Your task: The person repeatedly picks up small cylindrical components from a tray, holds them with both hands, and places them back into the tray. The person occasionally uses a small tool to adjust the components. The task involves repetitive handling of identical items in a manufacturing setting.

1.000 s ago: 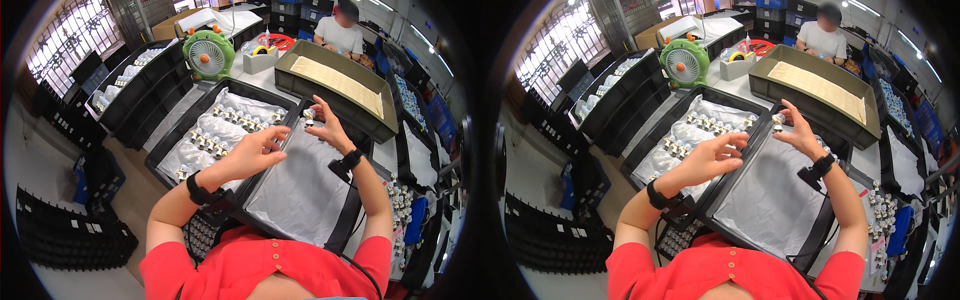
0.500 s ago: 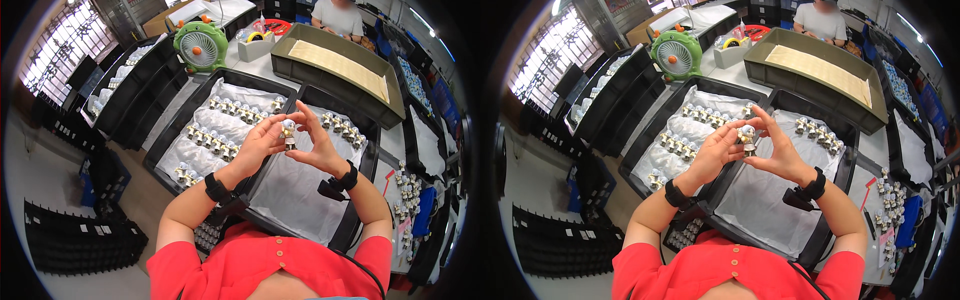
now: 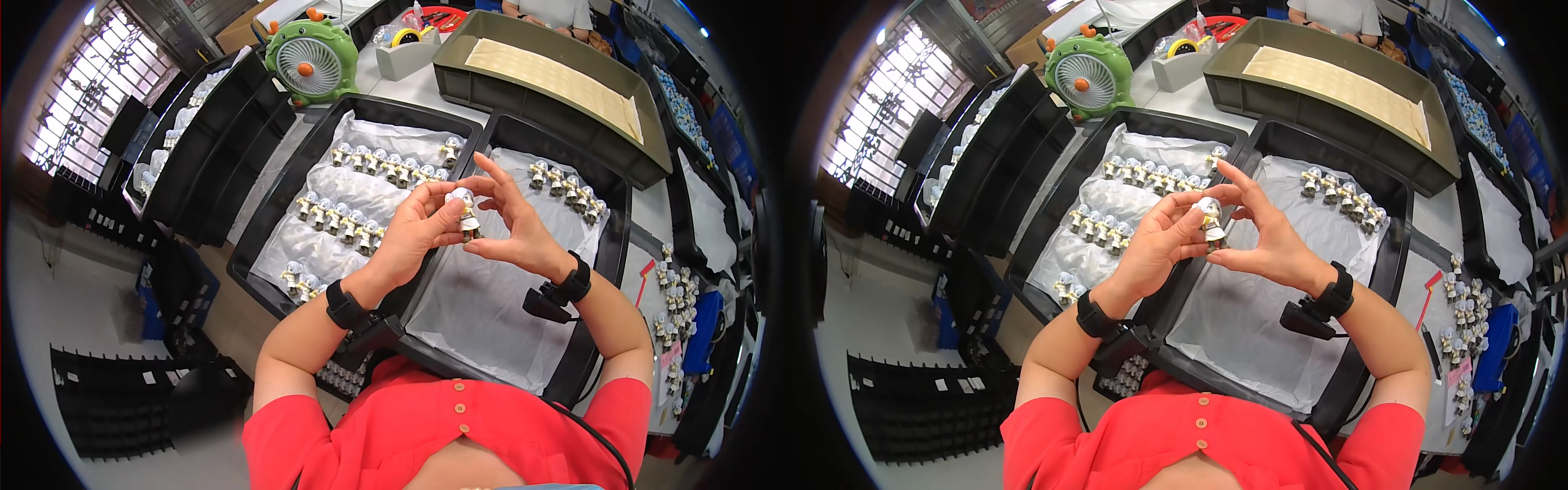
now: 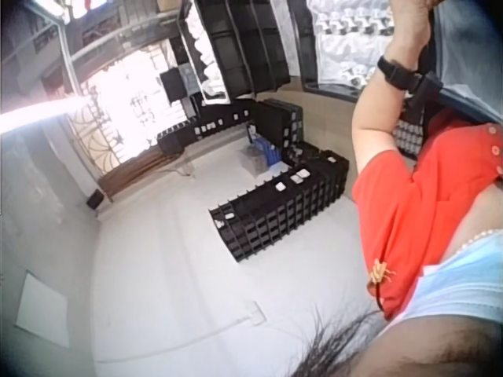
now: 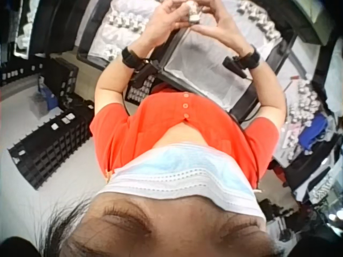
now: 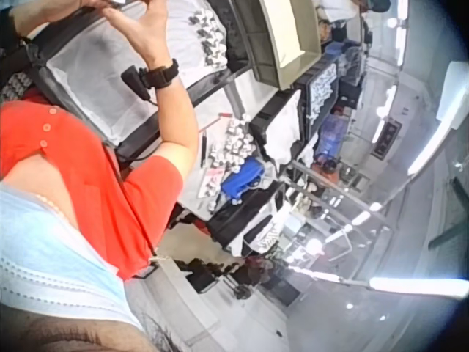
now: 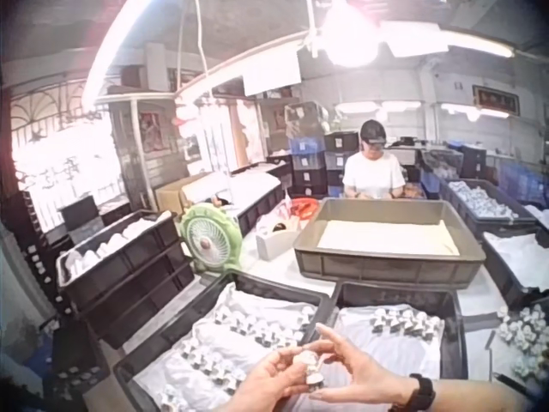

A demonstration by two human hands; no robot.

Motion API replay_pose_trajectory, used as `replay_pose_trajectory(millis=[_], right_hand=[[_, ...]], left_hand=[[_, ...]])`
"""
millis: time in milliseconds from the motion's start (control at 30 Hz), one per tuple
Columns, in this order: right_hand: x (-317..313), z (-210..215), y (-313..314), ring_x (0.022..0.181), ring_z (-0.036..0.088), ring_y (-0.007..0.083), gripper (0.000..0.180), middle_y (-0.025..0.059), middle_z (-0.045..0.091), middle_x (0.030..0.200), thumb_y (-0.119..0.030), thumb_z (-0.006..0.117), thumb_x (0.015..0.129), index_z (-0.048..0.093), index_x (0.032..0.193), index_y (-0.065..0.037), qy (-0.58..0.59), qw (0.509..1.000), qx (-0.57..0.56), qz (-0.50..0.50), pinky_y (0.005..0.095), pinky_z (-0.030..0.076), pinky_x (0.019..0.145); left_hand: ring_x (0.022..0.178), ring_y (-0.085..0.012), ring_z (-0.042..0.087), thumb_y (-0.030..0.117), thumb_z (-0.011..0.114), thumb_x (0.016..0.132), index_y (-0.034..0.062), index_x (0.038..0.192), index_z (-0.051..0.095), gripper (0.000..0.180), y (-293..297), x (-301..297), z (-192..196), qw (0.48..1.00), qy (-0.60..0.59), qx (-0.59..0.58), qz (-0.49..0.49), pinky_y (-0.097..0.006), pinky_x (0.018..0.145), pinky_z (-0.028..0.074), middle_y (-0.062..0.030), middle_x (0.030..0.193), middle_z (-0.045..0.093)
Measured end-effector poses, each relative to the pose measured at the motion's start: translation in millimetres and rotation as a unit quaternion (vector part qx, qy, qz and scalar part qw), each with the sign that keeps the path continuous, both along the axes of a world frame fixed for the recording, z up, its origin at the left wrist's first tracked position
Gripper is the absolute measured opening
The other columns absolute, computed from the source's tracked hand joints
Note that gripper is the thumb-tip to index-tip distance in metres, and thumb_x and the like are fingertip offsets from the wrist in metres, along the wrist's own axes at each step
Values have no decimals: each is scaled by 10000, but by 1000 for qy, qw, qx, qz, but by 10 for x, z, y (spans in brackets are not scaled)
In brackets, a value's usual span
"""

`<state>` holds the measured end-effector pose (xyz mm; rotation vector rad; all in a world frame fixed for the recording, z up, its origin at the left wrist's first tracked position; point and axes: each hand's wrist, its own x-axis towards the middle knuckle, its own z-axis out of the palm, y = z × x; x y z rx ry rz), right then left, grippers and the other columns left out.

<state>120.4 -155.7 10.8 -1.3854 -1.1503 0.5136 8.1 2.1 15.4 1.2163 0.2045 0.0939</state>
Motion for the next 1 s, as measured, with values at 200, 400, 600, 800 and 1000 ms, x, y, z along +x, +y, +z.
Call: replay_pose_trajectory(millis=[200, 400, 600, 800, 1000], right_hand=[[-11, -49, 4, 1183, 446, 191, 978, 75, 479, 1280, -153, 782, 671, 200, 1457, -142, -23, 1000, -12, -17, 383, 361, 966], [-31, -97, 29, 1182, 443, 194, 905, 75, 475, 1276, -144, 781, 680, 274, 1430, -124, 54, 998, -22, 0, 365, 380, 963], [7, -58, 43, 1175, 440, 187, 799, 68, 467, 1273, -115, 765, 697, 359, 1385, -117, 176, 982, -30, 66, 356, 376, 991], [46, -97, 19, 1142, 457, 178, 769, 42, 490, 1245, -120, 776, 689, 395, 1356, -119, 148, 988, -38, 36, 352, 379, 970], [-106, 51, 6, 1078, 507, 204, 809, 65, 520, 1204, -212, 835, 617, 431, 1306, -87, -147, 985, -48, -79, 335, 396, 914]], left_hand=[[877, -142, 613, 294, 560, 926, 54, 1203, 444, 384, -2, -7, 33, 999, -3, -53, -8, -300, 746, 522, -52, 1054, 559], [877, -184, 623, 335, 525, 939, 50, 1207, 436, 402, 10, -13, 31, 995, -14, -95, -11, -307, 751, 528, -74, 1076, 551], [915, -194, 621, 300, 541, 935, 37, 1230, 420, 413, 25, -33, 42, 997, -10, -74, -8, -305, 752, 533, -105, 1152, 516], [910, -154, 616, 141, 610, 889, 33, 1257, 404, 435, -38, -32, 39, 994, -39, 104, -14, -276, 729, 531, -102, 1145, 509], [897, -160, 628, 202, 573, 919, 53, 1262, 401, 412, 0, 14, -44, 1000, -20, 4, -14, -280, 723, 529, -91, 1132, 536]])
